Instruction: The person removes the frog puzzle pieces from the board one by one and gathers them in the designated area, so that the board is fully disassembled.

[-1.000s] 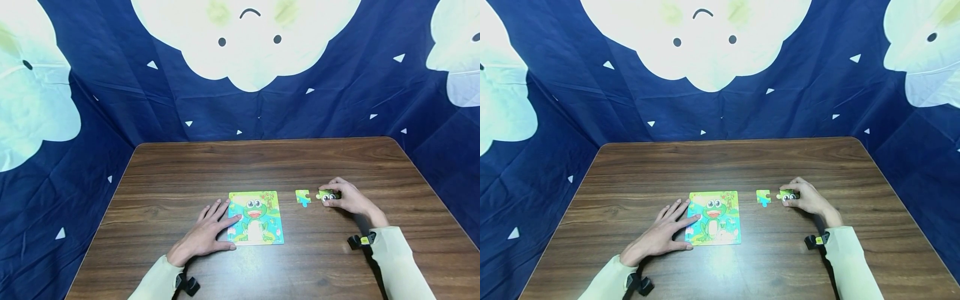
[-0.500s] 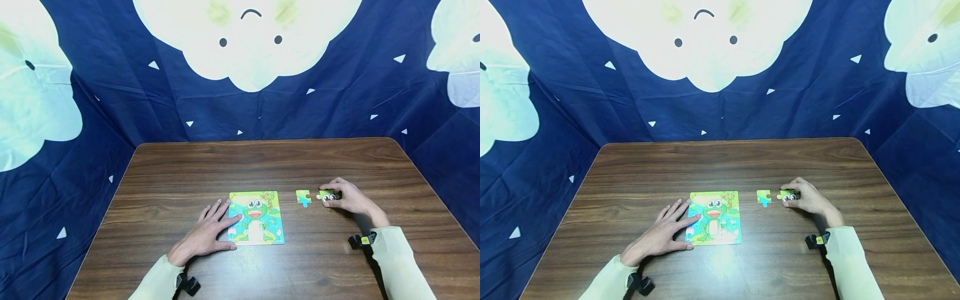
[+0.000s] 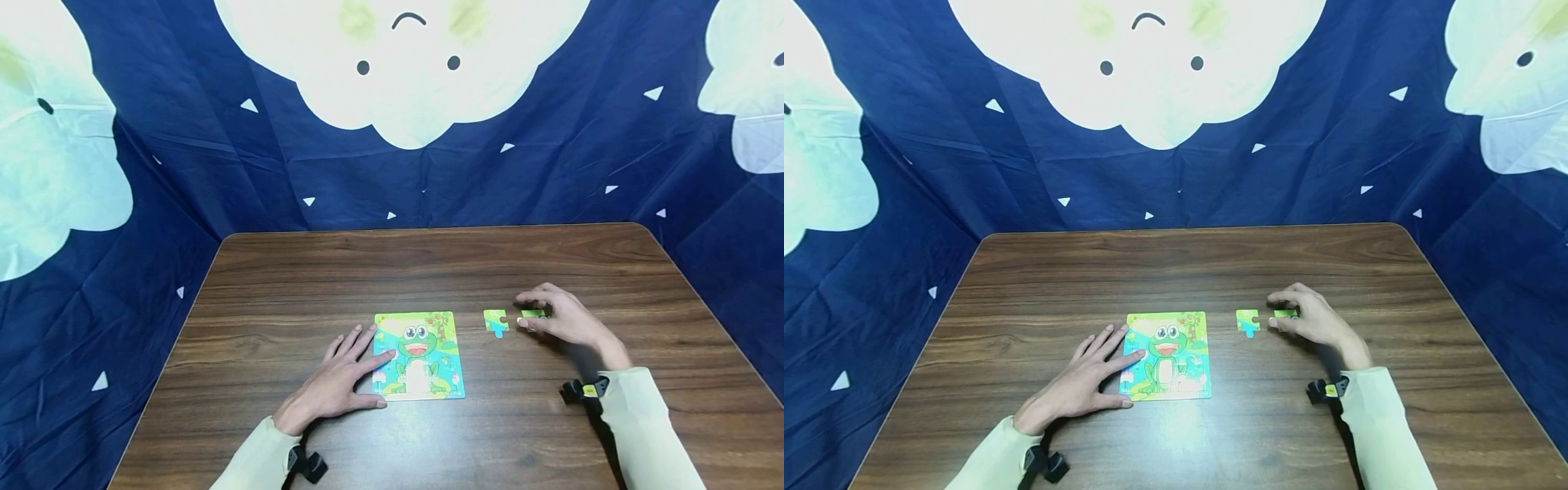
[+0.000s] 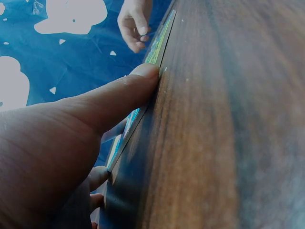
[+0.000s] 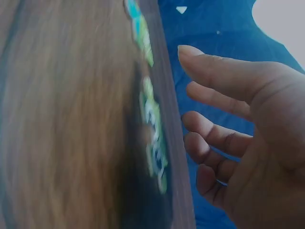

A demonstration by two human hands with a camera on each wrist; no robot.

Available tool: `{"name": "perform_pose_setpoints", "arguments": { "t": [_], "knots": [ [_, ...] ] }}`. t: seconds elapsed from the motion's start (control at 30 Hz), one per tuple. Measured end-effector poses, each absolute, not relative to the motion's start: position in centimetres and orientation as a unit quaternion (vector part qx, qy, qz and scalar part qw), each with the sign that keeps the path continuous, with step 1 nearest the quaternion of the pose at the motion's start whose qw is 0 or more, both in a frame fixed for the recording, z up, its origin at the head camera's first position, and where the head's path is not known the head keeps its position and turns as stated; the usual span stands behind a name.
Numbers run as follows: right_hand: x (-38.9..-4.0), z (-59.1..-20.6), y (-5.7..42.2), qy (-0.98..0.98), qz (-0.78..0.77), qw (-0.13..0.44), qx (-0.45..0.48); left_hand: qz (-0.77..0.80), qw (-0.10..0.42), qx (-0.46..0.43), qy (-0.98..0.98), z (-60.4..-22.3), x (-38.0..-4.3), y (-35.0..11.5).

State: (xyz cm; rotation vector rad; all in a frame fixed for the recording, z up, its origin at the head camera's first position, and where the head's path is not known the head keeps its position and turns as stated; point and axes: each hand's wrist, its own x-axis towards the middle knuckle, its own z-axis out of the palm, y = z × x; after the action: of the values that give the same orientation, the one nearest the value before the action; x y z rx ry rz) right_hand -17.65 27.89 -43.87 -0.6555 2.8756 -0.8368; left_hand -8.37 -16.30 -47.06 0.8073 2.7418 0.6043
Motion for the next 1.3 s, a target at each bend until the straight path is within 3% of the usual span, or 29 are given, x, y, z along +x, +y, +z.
{"name": "perform_pose_setpoints", "arguments": {
  "t": [0.6,1.3],
  "knots": [
    [-18.1,-43.3,21.9,0.915,-0.304,0.034,-0.264,0.210,0.112,0.274,0.932,-46.9,-8.2,-16.2],
    [-17.5,-43.6,15.8,0.881,-0.351,0.120,-0.295,0.212,0.116,0.274,0.931,-46.9,-8.2,-16.3]
  ]
}}
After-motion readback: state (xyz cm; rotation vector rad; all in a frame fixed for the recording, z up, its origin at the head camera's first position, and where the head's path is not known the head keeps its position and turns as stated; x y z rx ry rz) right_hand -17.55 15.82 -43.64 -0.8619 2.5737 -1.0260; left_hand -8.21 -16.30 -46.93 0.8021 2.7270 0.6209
